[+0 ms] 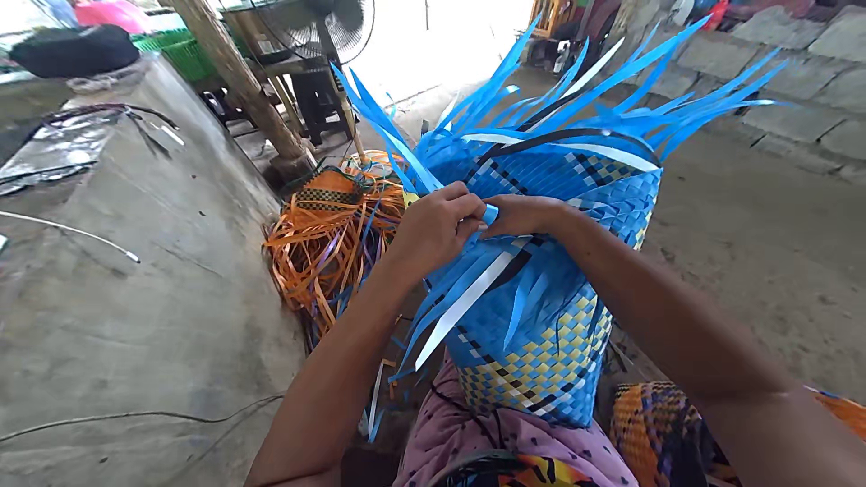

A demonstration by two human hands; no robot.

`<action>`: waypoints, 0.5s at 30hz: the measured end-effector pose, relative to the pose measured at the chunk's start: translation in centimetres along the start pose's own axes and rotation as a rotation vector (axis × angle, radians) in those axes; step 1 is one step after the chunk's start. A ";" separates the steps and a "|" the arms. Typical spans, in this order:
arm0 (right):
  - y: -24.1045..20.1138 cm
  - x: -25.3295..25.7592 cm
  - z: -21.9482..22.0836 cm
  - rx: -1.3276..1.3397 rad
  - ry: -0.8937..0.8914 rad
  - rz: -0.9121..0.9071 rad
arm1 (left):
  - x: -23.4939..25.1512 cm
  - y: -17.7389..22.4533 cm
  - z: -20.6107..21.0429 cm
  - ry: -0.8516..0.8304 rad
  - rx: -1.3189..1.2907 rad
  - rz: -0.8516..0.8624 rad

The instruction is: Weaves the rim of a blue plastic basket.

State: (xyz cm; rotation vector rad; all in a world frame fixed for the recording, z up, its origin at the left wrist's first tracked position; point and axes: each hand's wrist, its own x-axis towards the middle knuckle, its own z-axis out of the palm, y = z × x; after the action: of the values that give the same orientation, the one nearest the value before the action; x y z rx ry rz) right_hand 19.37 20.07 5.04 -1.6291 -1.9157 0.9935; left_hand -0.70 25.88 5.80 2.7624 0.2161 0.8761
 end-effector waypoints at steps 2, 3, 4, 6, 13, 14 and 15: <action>0.1 0.0 -0.1 -0.010 -0.002 -0.013 | 0.2 0.1 0.0 -0.014 0.021 0.012; 0.5 0.0 -0.2 -0.020 -0.008 -0.023 | 0.0 0.1 0.0 -0.027 0.039 0.016; 0.9 0.0 -0.3 -0.036 -0.014 -0.029 | -0.3 0.1 0.0 -0.040 0.056 0.019; 0.9 -0.1 -0.5 -0.066 -0.026 -0.009 | -1.0 -0.1 0.0 -0.061 0.072 0.018; -0.3 -0.2 -0.4 -0.030 -0.049 0.045 | -1.4 0.7 -0.7 -0.021 -0.002 -0.070; -0.2 -0.3 -0.4 -0.046 -0.045 0.044 | -1.6 0.6 -0.3 -0.016 0.026 -0.059; -0.4 -0.5 -0.5 -0.072 -0.039 0.056 | -1.8 0.5 0.2 -0.011 0.063 -0.044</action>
State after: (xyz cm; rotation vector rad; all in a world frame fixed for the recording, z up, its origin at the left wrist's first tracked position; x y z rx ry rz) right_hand 19.54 19.70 5.69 -1.7236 -1.9623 0.9966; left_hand -2.06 24.95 4.80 2.8077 0.3066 0.8567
